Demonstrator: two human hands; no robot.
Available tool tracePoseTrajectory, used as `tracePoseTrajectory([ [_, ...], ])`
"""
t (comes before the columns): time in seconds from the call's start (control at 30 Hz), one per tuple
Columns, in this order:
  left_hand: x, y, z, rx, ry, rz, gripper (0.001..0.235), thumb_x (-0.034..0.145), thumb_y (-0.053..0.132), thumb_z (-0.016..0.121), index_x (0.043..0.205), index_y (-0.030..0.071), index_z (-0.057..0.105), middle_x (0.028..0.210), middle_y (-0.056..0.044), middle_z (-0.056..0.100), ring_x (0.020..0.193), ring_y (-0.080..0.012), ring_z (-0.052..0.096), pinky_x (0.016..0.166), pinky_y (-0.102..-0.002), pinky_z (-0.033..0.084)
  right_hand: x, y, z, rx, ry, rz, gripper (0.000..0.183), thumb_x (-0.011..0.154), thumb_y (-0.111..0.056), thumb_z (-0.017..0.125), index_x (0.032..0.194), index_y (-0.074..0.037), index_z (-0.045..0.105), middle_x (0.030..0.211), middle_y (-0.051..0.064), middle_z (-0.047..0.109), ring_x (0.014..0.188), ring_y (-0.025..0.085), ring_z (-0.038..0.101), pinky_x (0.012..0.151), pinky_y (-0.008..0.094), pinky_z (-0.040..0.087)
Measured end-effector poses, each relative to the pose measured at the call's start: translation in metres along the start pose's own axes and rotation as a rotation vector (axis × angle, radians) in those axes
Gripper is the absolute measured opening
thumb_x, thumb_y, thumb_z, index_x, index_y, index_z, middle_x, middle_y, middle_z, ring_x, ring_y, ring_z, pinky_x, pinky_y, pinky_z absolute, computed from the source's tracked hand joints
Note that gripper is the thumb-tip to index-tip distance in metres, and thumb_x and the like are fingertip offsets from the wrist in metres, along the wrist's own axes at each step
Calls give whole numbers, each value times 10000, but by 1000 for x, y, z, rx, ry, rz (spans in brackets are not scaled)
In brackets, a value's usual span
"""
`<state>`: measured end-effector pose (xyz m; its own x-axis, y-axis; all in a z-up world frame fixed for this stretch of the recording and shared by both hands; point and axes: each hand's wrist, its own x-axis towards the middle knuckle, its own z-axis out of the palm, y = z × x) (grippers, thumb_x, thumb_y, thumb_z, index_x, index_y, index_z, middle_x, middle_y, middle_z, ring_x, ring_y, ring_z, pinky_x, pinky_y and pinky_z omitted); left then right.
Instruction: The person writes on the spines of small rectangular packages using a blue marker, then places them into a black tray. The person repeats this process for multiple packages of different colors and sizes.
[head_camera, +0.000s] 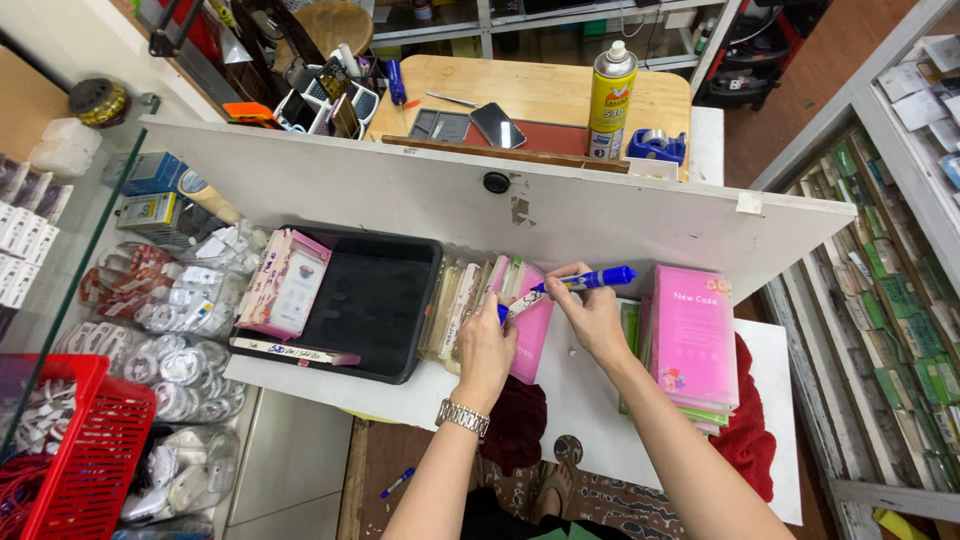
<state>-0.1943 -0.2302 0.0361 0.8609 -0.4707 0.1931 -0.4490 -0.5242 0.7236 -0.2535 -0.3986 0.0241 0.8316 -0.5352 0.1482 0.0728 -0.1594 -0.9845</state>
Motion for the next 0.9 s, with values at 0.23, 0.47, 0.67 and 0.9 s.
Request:
tracePoseTrajectory([
  [0.23, 3, -20, -17, 5, 12, -107, 252, 812, 21, 742, 1043, 7, 640, 820, -238, 718, 806, -403, 718, 726, -486, 542, 2, 4, 45, -260, 42, -45, 207, 892, -212, 755, 918, -18, 689, 786, 66, 622, 710, 142, 523, 651, 312, 442],
  [0.47, 3, -27, -16, -41, 38, -58, 279, 799, 21, 757, 1041, -16, 623, 869, -233, 731, 828, -403, 720, 733, -484, 542, 0, 5, 50, -280, 59, -37, 193, 896, -219, 746, 919, -33, 701, 776, 65, 641, 705, 157, 560, 651, 316, 464],
  [0.67, 4, -29, -16, -43, 53, -19, 286, 783, 7, 758, 1035, -18, 627, 877, -238, 731, 834, -399, 725, 737, -480, 549, 1, 6, 53, -337, 52, -76, 204, 873, -228, 761, 920, -36, 709, 799, 77, 698, 721, 176, 642, 669, 325, 493],
  [0.9, 5, -32, -15, -18, 36, -44, 276, 796, -4, 746, 1044, -12, 624, 870, -252, 724, 844, -407, 721, 743, -485, 545, 1, 9, 53, -323, 36, -78, 202, 860, -216, 758, 916, -31, 697, 777, 72, 686, 705, 167, 639, 665, 329, 499],
])
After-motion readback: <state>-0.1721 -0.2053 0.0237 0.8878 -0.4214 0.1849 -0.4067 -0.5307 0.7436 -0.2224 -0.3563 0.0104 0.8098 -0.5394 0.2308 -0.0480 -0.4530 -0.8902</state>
